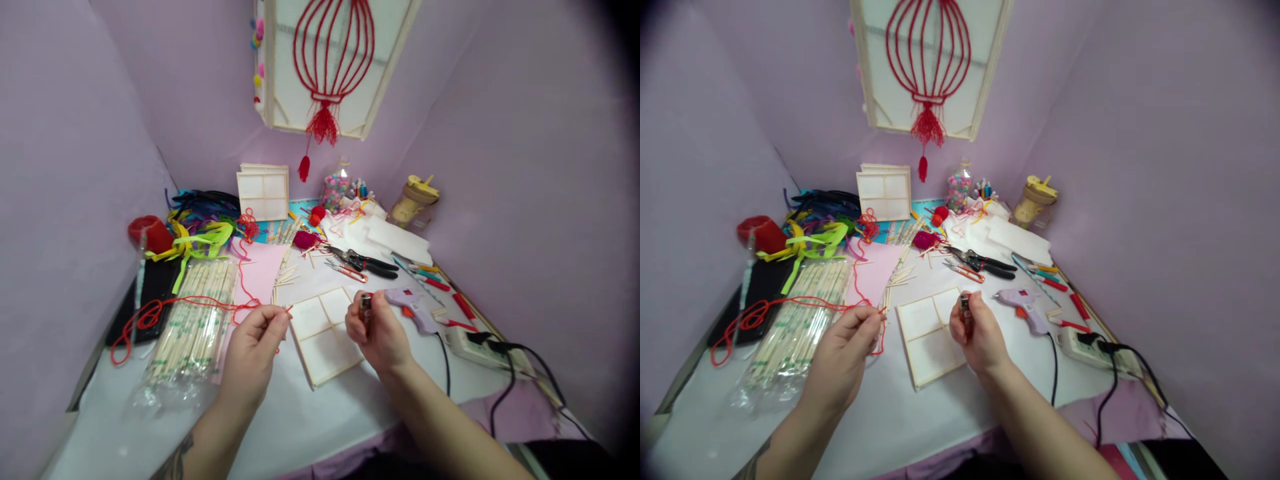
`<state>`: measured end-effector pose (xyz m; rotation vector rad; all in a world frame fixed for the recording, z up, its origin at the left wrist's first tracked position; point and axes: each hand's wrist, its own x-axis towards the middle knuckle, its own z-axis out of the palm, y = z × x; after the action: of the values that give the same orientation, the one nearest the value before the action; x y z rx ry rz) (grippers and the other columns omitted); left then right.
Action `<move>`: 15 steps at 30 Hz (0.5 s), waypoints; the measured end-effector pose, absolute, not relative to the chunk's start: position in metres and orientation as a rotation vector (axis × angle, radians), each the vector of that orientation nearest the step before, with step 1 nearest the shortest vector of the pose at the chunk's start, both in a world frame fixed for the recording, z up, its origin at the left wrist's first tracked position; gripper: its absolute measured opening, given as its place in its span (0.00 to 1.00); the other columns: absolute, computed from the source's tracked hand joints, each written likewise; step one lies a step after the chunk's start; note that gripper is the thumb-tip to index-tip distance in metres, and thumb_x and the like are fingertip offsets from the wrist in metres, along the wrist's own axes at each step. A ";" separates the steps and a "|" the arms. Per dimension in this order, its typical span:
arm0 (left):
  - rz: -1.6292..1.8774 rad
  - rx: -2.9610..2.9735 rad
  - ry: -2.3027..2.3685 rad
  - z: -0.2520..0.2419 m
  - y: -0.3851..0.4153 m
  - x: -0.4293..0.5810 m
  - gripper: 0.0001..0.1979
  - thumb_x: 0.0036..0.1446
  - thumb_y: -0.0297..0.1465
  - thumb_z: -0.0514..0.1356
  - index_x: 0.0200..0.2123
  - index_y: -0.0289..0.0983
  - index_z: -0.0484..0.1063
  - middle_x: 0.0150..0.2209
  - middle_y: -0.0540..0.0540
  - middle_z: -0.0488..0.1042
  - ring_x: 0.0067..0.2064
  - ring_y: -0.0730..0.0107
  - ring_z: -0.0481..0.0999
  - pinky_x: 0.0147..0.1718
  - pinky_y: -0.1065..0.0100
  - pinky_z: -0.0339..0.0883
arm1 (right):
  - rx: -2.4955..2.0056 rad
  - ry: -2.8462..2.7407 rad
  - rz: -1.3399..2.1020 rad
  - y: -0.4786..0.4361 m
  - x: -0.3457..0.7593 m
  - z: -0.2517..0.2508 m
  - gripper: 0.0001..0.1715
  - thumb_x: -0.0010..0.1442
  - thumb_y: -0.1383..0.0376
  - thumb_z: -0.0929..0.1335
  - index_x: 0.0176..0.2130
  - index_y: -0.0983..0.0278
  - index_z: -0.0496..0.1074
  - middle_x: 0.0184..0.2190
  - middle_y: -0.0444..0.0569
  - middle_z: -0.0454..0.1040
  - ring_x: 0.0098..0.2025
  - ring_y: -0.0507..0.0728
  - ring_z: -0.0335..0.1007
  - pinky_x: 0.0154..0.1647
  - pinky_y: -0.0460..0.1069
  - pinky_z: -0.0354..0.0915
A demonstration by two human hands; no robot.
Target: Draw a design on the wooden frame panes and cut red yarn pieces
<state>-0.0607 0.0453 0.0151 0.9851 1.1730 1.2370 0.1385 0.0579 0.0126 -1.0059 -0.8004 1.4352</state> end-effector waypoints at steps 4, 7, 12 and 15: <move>1.245 0.956 1.193 0.015 0.046 -0.060 0.15 0.54 0.44 0.64 0.32 0.37 0.72 0.23 0.54 0.65 0.24 0.77 0.60 0.23 0.75 0.54 | -1.084 -1.032 1.354 0.055 0.148 0.020 0.28 0.63 0.42 0.59 0.33 0.62 0.68 0.20 0.42 0.65 0.20 0.50 0.52 0.22 0.47 0.51; 1.256 0.921 1.188 0.015 0.045 -0.058 0.15 0.54 0.44 0.64 0.32 0.37 0.72 0.23 0.55 0.64 0.25 0.78 0.59 0.23 0.76 0.54 | -1.228 -1.307 1.331 0.070 0.158 0.040 0.13 0.60 0.56 0.68 0.42 0.61 0.70 0.32 0.44 0.71 0.27 0.50 0.59 0.27 0.46 0.58; 1.263 0.884 1.153 0.015 0.046 -0.059 0.15 0.54 0.43 0.64 0.31 0.37 0.71 0.22 0.55 0.63 0.25 0.78 0.58 0.22 0.76 0.53 | -1.312 -1.083 1.578 0.165 0.152 0.057 0.07 0.51 0.73 0.72 0.31 0.65 0.71 0.22 0.42 0.68 0.22 0.50 0.62 0.23 0.45 0.60; 1.273 0.862 1.161 0.014 0.048 -0.061 0.15 0.54 0.43 0.63 0.30 0.36 0.71 0.22 0.54 0.63 0.24 0.78 0.58 0.22 0.76 0.52 | -1.296 -0.995 1.579 0.239 0.133 0.052 0.05 0.59 0.68 0.70 0.37 0.68 0.71 0.29 0.45 0.71 0.26 0.50 0.67 0.28 0.47 0.67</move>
<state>-0.0605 0.0485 0.0144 0.8619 1.1614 1.2732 0.1330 0.2389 0.0523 -1.2962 -0.9952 1.5787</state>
